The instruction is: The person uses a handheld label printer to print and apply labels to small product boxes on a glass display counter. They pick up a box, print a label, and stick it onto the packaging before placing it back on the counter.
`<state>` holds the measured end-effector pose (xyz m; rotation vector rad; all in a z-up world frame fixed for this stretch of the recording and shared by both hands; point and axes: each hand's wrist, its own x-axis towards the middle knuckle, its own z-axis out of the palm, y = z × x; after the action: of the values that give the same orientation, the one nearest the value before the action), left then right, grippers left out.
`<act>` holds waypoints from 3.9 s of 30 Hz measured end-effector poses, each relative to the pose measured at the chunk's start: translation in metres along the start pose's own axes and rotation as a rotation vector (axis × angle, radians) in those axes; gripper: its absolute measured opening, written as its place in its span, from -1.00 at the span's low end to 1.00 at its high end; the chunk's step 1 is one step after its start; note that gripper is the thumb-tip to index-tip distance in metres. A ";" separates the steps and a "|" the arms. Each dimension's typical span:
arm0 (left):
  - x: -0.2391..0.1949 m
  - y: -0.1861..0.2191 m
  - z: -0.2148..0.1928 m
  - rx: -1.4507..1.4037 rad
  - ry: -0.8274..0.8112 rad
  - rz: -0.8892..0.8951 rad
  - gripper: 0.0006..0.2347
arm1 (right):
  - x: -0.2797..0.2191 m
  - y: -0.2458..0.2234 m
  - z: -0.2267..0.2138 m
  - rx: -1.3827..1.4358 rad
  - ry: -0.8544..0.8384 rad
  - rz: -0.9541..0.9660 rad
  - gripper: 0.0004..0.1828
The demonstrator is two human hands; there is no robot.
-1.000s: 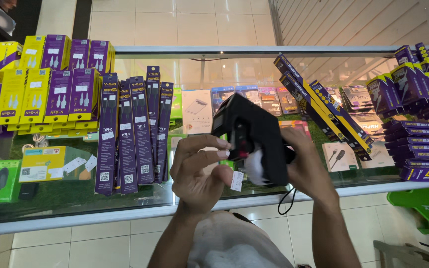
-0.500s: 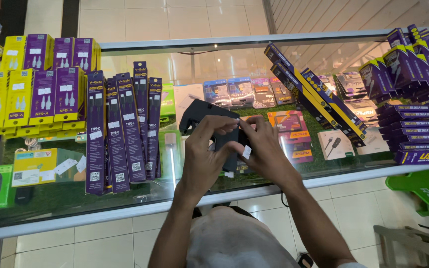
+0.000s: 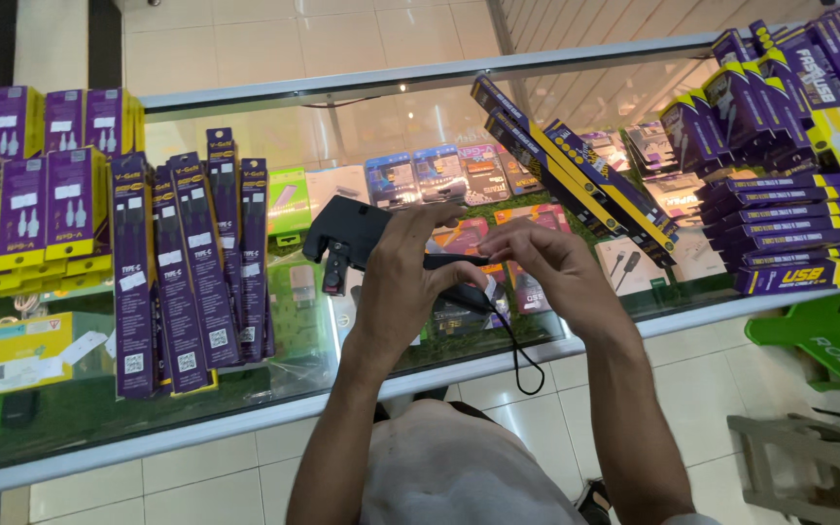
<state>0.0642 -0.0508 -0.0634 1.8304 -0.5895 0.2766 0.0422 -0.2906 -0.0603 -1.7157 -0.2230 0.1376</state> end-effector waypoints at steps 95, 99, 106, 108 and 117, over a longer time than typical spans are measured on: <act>-0.018 0.027 -0.007 -0.306 0.433 -0.207 -0.65 | 0.048 -0.034 0.127 -0.066 0.535 -0.555 -0.86; -0.023 0.027 -0.018 -0.212 0.442 -0.226 -0.65 | 0.049 -0.030 0.131 0.047 0.486 -0.465 -0.77; -0.039 0.049 -0.067 -0.177 0.437 -0.312 -0.56 | 0.074 -0.047 0.135 0.315 0.140 -0.122 -0.41; -0.045 0.060 -0.086 -0.056 0.446 -0.404 -0.56 | 0.081 -0.062 0.148 0.313 -0.033 -0.080 -0.38; -0.062 0.069 -0.134 0.531 0.440 -0.591 -0.28 | 0.139 -0.048 0.223 0.352 -0.463 0.093 -0.37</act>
<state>-0.0108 0.0737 0.0095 2.2586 0.3726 0.4420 0.1259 -0.0378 -0.0425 -1.3247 -0.4329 0.6101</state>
